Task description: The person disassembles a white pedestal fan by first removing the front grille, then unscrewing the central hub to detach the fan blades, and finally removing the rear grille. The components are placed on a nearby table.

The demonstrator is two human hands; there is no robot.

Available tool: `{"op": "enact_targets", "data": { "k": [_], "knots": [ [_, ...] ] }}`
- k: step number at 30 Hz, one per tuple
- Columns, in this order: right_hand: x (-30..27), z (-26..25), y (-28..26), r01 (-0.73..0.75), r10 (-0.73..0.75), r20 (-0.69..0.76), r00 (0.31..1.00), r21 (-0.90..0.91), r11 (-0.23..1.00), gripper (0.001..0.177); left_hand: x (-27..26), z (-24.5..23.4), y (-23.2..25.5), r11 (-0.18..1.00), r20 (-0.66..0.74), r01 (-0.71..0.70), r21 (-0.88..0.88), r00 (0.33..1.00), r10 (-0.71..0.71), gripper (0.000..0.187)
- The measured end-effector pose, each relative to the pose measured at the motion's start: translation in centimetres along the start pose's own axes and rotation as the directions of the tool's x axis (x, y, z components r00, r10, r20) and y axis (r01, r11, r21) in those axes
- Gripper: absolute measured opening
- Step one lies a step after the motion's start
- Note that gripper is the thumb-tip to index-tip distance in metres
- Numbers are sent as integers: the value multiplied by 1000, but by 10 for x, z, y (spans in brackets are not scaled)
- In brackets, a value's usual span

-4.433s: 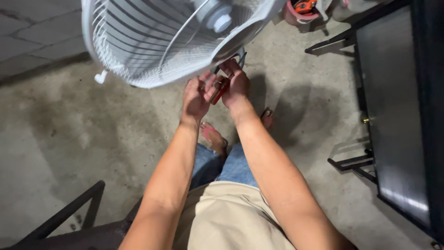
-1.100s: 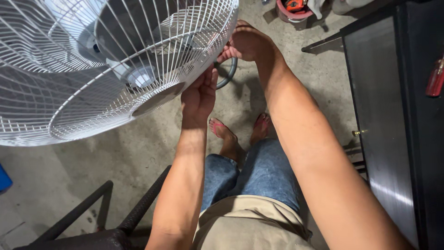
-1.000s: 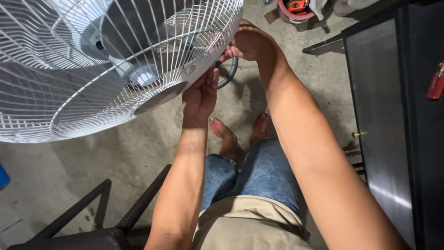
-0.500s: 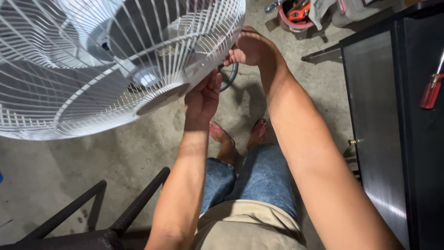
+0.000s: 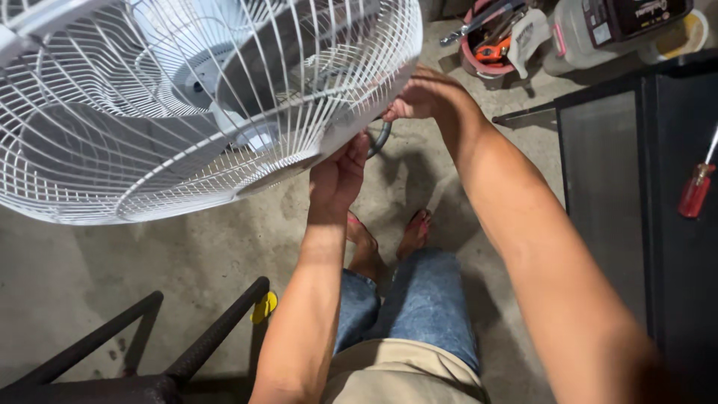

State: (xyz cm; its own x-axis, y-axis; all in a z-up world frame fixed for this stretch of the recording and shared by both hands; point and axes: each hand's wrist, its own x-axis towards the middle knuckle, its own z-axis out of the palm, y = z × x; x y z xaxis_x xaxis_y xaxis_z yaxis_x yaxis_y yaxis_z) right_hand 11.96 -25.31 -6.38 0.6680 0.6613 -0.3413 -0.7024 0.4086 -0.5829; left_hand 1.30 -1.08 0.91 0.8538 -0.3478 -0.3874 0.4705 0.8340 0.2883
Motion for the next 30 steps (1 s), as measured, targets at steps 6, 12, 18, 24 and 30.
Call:
{"op": "enact_targets", "data": {
  "k": [6,12,18,24,30],
  "knots": [
    [-1,13,1,80,-103,-83,991,-245,966,11,5,-12,0,999,-31,4,-40,999,-6,22],
    [-2,11,2,132,-139,-14,990,-224,966,11,4,-9,-1,999,-72,-12,-40,997,9,23],
    [-6,36,24,219,-221,-115,969,-24,975,18,7,-1,-3,994,12,-6,-107,1000,8,26],
    [-2,48,49,325,-294,-217,931,126,937,25,5,2,-2,996,14,-5,-89,1000,6,24],
    [3,62,57,383,-320,-298,899,184,905,34,-7,13,-1,996,21,-8,-85,1000,10,32]
  ]
}}
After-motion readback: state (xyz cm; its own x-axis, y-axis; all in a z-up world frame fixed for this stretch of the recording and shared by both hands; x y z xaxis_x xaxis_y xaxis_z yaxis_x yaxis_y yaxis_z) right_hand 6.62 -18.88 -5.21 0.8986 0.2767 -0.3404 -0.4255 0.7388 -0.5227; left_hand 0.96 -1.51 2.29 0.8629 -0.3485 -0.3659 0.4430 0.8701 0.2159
